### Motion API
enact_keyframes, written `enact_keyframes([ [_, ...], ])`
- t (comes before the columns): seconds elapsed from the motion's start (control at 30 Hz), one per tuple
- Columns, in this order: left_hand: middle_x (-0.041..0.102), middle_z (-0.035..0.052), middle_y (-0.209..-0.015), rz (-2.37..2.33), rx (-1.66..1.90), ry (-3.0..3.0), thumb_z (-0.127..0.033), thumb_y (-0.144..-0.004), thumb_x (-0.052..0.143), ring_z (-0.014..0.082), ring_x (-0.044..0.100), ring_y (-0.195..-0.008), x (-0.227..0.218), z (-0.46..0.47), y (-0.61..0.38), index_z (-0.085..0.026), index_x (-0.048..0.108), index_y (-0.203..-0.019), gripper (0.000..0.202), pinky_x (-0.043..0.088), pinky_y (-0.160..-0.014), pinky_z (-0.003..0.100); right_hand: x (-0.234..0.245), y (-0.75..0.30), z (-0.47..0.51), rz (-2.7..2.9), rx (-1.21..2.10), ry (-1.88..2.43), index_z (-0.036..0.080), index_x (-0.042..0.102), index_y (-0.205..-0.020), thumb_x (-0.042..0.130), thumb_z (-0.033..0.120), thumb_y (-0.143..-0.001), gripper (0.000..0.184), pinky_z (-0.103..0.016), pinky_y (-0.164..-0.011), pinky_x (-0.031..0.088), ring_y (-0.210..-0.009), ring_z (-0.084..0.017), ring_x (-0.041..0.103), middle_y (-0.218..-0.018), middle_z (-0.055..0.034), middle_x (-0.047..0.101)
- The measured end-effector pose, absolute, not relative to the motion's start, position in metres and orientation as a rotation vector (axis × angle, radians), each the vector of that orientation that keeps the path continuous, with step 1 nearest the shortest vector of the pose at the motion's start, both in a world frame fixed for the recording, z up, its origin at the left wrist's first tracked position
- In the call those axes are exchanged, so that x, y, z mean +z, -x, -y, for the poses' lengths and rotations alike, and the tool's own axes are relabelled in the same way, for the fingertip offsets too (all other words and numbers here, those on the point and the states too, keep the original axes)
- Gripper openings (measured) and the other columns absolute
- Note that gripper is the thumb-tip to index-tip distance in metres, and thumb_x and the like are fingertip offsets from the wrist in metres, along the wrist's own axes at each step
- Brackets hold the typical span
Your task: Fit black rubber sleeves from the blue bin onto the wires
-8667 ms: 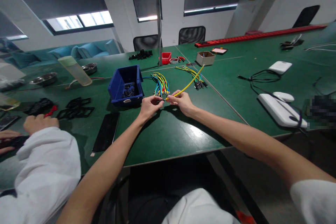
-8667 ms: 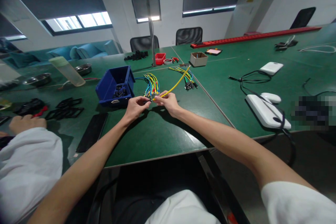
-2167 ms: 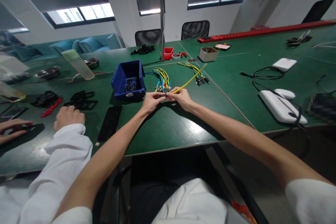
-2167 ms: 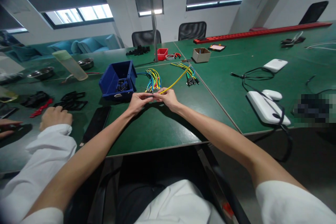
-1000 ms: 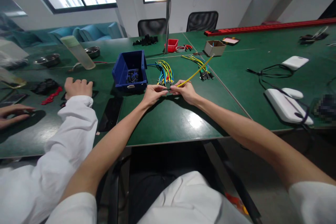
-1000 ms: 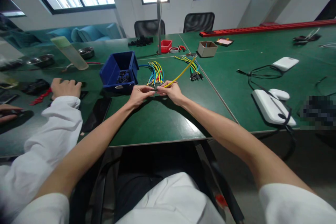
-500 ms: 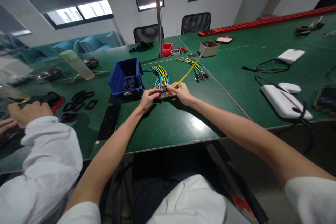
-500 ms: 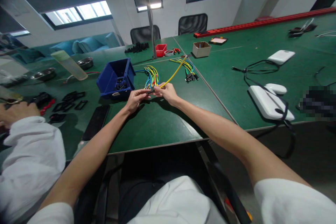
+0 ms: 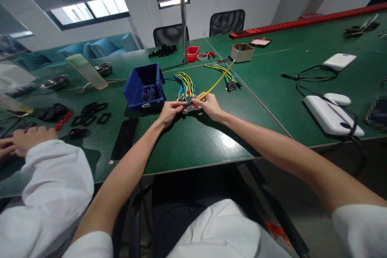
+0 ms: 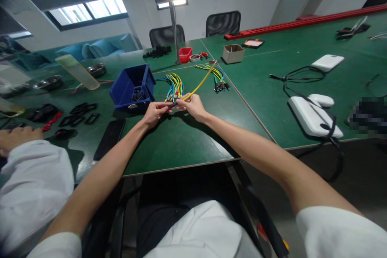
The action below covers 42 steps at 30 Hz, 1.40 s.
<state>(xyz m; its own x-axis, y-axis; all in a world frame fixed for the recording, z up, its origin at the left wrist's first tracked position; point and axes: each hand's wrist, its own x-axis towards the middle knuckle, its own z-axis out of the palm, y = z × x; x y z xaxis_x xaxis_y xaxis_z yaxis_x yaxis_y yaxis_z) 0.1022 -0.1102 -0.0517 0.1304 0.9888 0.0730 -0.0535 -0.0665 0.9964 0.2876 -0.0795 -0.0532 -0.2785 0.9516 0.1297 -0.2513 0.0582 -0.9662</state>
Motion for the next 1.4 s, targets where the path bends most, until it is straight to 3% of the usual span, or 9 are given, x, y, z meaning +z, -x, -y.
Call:
enact_keyframes([
  [0.73, 0.072, 0.0105, -0.084, -1.064, 1.179, -1.338, -0.039, -0.06, 0.078, 0.0163, 0.065, -0.065, -0.05, 0.111, -0.102, -0.012, 0.072, -0.092, 0.043, 0.05, -0.066, 0.031, -0.049, -0.288, 0.085, 1.286, 1.405, 0.834, 0.017, 0.053, -0.078, 0.079, 0.04, -0.061, 0.039, -0.021, -0.048, 0.052, -0.057, -0.014, 0.066, -0.064, -0.0005, 0.065],
  [1.2, 0.07, 0.0076, -0.07, -1.154, 1.158, -1.42, -0.037, -0.063, 0.074, 0.0132, 0.06, -0.058, -0.041, 0.116, -0.114, -0.011, 0.069, -0.085, 0.035, 0.048, -0.064, 0.03, -0.053, -0.285, 0.08, 1.245, 1.242, 0.928, 0.023, 0.039, -0.1, 0.077, 0.045, -0.061, 0.058, -0.021, -0.048, 0.05, -0.054, -0.014, 0.065, -0.06, 0.006, 0.063],
  [1.4, 0.071, 0.0081, -0.076, -1.096, 1.146, -1.527, -0.04, -0.07, 0.068, 0.0134, 0.06, -0.062, -0.049, 0.113, -0.115, -0.011, 0.069, -0.092, 0.036, 0.047, -0.064, 0.028, -0.054, -0.284, 0.08, 1.303, 1.246, 0.913, 0.023, 0.041, -0.099, 0.069, 0.048, -0.067, 0.049, -0.021, -0.045, 0.049, -0.052, -0.013, 0.063, -0.062, 0.0067, 0.061],
])
